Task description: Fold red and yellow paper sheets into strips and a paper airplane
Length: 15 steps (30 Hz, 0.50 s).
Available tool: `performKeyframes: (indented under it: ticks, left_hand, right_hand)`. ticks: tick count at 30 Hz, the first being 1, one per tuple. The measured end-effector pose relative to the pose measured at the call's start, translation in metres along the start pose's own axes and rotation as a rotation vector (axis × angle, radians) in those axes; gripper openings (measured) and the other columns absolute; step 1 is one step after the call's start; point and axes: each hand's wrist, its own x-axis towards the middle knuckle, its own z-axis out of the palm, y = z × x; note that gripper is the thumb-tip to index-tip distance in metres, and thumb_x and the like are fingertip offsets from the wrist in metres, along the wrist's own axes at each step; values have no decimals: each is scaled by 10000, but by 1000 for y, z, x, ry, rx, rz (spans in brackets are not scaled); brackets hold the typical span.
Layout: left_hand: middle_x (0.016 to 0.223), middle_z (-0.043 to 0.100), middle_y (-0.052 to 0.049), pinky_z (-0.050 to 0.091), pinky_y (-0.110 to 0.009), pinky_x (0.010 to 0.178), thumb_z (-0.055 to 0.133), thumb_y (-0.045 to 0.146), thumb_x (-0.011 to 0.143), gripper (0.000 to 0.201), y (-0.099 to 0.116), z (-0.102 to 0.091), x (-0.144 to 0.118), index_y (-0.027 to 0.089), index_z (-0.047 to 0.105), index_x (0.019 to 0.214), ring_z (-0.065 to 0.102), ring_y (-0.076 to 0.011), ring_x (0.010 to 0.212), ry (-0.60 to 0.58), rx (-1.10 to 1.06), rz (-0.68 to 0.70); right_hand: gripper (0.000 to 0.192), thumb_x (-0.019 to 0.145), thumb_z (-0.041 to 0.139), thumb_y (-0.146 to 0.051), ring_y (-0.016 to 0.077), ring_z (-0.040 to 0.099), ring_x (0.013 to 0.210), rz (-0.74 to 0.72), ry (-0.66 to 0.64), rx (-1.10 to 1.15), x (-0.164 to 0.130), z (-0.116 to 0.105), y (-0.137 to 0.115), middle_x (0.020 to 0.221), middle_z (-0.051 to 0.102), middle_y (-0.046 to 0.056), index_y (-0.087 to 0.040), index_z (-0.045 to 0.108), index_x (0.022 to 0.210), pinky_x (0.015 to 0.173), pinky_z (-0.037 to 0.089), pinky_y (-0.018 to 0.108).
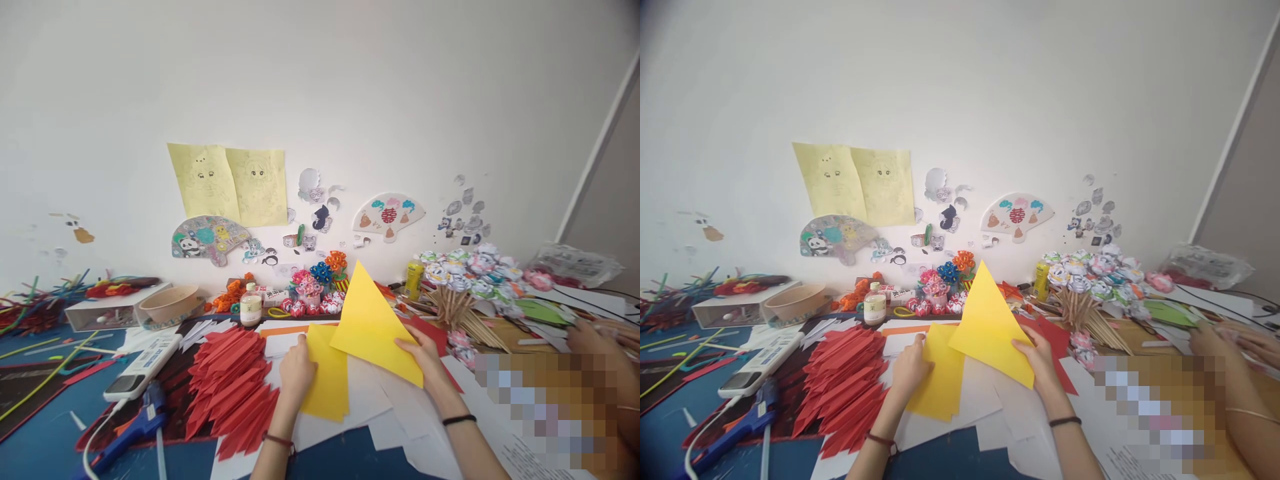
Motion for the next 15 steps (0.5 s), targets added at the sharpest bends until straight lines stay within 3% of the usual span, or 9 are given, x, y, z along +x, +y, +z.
performKeyframes:
  ticks: [10, 15]
  left_hand:
    - [1090, 634, -161, 416, -307, 750, 478, 75, 775, 558, 2, -6, -5, 128, 386, 1322, 621, -269, 1030, 65, 36, 3]
    - [1089, 637, -153, 408, -313, 764, 616, 260, 769, 583, 4, -11, -6, 143, 396, 1296, 615, -296, 1032, 21, -12, -32]
  right_hand:
    - [514, 535, 777, -213, 315, 711, 808, 11, -25, 17, 0, 1, -1, 1019, 736, 81, -201, 667, 1036, 641, 552, 349]
    - [514, 535, 780, -226, 322, 709, 815, 15, -18, -3, -1, 1, -2, 1011, 739, 77, -205, 672, 1037, 646, 554, 359]
